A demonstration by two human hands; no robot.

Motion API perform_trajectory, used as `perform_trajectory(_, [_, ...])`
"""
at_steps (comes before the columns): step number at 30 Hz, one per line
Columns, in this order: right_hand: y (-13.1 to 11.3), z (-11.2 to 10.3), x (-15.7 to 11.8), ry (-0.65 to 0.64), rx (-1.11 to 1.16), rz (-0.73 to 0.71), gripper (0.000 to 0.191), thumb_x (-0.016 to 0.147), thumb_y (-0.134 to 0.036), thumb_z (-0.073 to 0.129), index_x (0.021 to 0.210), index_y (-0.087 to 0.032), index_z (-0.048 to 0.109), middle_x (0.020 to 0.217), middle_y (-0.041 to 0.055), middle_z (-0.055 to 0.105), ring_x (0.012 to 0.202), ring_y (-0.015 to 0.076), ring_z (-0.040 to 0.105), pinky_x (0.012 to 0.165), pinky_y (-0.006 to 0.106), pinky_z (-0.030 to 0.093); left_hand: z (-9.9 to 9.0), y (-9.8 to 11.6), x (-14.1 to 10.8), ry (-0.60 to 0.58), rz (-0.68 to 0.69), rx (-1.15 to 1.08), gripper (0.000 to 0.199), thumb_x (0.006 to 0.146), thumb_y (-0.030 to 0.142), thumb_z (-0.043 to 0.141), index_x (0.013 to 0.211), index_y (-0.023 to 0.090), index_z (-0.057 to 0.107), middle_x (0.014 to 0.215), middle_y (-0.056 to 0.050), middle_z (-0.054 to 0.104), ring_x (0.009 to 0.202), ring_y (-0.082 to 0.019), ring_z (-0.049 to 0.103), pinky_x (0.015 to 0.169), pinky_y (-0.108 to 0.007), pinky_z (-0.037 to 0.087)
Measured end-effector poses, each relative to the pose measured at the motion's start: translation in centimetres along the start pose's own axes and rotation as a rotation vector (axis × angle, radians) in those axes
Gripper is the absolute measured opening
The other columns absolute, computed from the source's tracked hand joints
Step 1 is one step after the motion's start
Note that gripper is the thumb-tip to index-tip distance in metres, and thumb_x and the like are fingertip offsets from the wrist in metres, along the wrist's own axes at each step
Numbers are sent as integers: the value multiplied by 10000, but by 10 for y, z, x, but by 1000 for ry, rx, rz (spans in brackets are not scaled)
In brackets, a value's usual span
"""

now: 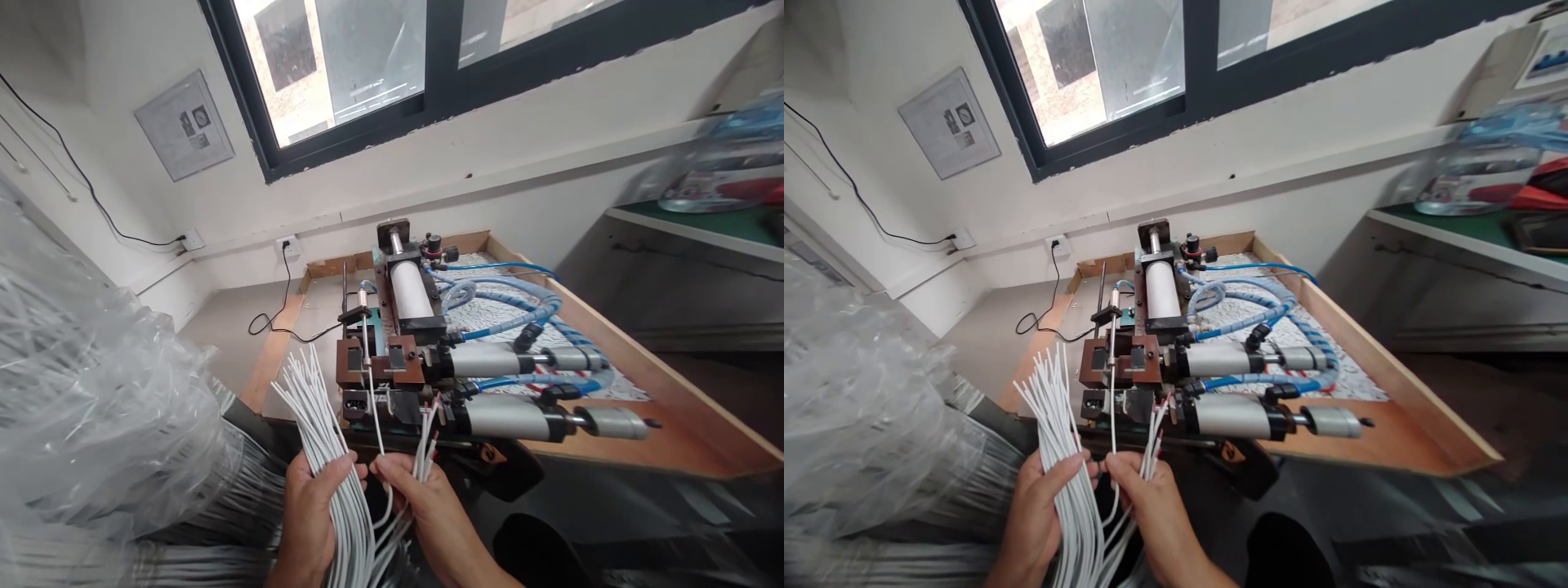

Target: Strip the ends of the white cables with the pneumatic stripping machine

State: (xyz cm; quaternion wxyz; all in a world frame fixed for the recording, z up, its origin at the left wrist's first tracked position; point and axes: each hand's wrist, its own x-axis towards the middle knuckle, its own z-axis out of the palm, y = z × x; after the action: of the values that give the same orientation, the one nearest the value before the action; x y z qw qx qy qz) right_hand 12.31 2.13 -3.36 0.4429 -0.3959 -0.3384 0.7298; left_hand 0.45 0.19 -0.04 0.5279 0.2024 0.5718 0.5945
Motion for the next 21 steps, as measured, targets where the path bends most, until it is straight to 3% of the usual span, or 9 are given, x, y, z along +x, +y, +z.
perform_trajectory(7, [-8, 3, 5, 24, 62, 47, 322, 638, -441, 610, 622, -121, 577, 478, -45, 347, 462, 59, 283, 452, 186, 215, 2, -3, -2, -31, 70, 32, 208, 535, 179, 696, 701, 131, 580, 534, 1, 605, 492, -136, 566, 476, -231, 442])
perform_trajectory(12, [-15, 12, 11, -188, 207, 128, 328, 618, -451, 623, 635, -130, 556, 489, -37, 407, 460, 71, 356, 495, 212, 320, 2, -6, -3, -86, 83, 46, 197, 518, 160, 688, 693, 115, 609, 522, -22, 612, 470, -129, 540, 455, -222, 415])
perform_trajectory(14, [-14, 15, 10, -218, 245, 117, 332, 611, -448, 629, 591, -131, 534, 470, -30, 427, 443, 76, 369, 483, 223, 334, 2, -6, -3, -114, 80, 51, 197, 518, 156, 685, 696, 106, 617, 526, -32, 616, 475, -135, 538, 459, -228, 413])
perform_trajectory(18, [-10, 15, 4, -56, 183, -16, 264, 634, -374, 643, 603, -122, 572, 537, -4, 517, 504, 81, 437, 535, 212, 360, 0, -4, -2, -119, 78, 35, 174, 532, 147, 687, 683, 111, 608, 562, -21, 623, 493, -127, 539, 487, -235, 427])
perform_trajectory(21, [-9, 12, 3, 52, 154, -28, 250, 630, -355, 653, 644, -110, 603, 569, 12, 549, 535, 87, 454, 554, 210, 362, -1, -3, -1, -69, 54, 45, 178, 553, 173, 691, 692, 114, 595, 592, -25, 631, 548, -146, 571, 525, -255, 455])
